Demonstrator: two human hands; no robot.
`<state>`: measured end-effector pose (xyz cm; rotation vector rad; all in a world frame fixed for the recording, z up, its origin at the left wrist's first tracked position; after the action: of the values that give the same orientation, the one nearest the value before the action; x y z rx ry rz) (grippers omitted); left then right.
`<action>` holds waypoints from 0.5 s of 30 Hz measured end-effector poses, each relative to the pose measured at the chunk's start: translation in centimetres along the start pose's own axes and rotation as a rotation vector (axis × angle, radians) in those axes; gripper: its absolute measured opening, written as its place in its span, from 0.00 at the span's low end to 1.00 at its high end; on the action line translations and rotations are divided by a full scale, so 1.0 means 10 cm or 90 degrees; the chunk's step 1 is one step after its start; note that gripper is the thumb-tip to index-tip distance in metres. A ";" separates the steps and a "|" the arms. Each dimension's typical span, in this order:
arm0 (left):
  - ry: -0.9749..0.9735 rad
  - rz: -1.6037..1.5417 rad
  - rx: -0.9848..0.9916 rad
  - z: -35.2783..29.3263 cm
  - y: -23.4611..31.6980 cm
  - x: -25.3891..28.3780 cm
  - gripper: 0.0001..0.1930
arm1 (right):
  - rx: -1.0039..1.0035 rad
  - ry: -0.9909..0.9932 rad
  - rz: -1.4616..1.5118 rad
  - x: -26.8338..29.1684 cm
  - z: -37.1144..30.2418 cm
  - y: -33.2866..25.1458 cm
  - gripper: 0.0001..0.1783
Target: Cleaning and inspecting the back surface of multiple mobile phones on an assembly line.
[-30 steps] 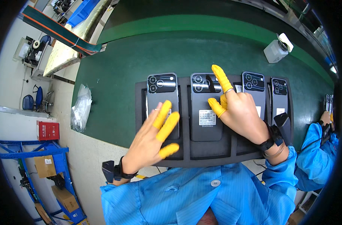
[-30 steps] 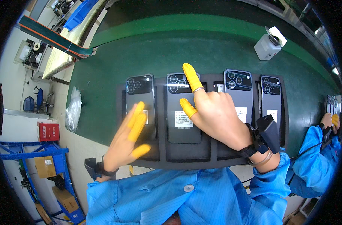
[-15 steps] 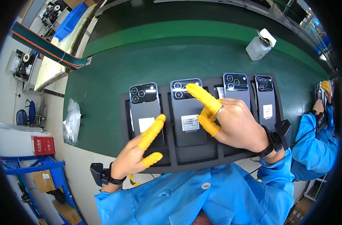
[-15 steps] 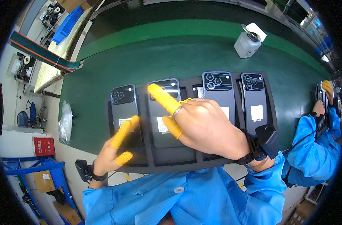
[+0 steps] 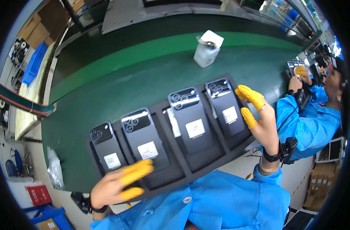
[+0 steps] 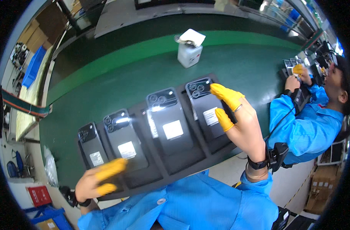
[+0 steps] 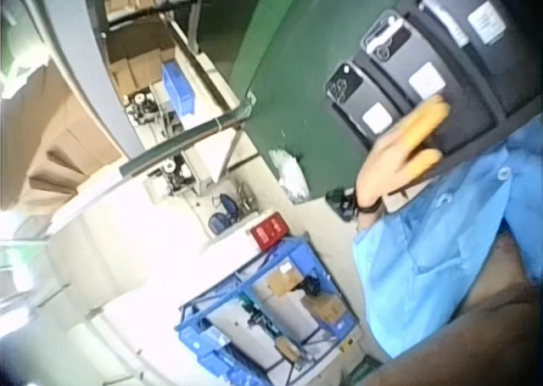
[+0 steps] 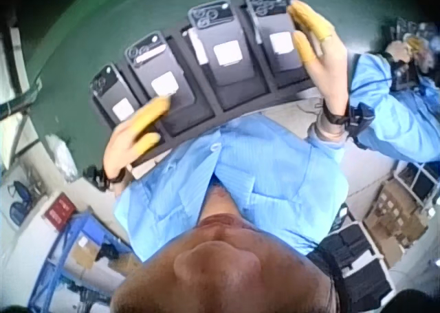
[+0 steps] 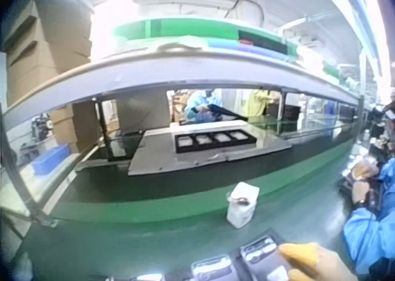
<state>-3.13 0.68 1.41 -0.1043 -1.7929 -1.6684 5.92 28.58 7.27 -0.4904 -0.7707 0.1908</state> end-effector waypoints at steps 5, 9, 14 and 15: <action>0.685 0.163 0.300 -1.19 -0.86 1.04 0.24 | -0.103 0.052 -0.184 0.30 -0.40 0.78 0.24; 0.519 0.300 0.439 -1.61 -1.35 0.71 0.25 | -0.176 -0.012 -0.200 0.13 -0.68 1.19 0.14; 0.526 0.252 0.375 -1.29 -1.13 0.64 0.25 | -0.277 0.053 -0.013 0.01 -0.65 1.28 0.13; 0.525 0.250 0.406 -1.34 -1.19 0.66 0.26 | -0.288 0.045 -0.016 0.02 -0.67 1.26 0.13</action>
<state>-8.47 -16.12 -6.01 0.4272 -1.4283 -0.6447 10.95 37.27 -2.90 -0.9103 -0.7515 -0.0283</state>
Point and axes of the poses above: each hand's wrist, its own z-axis towards the middle knuckle, its own x-axis out of the back of the hand, y = z × x, the point moved 10 cm from there along z, towards the middle knuckle, and after that the axes turned 15 degrees about y, right-handed, at the moved point
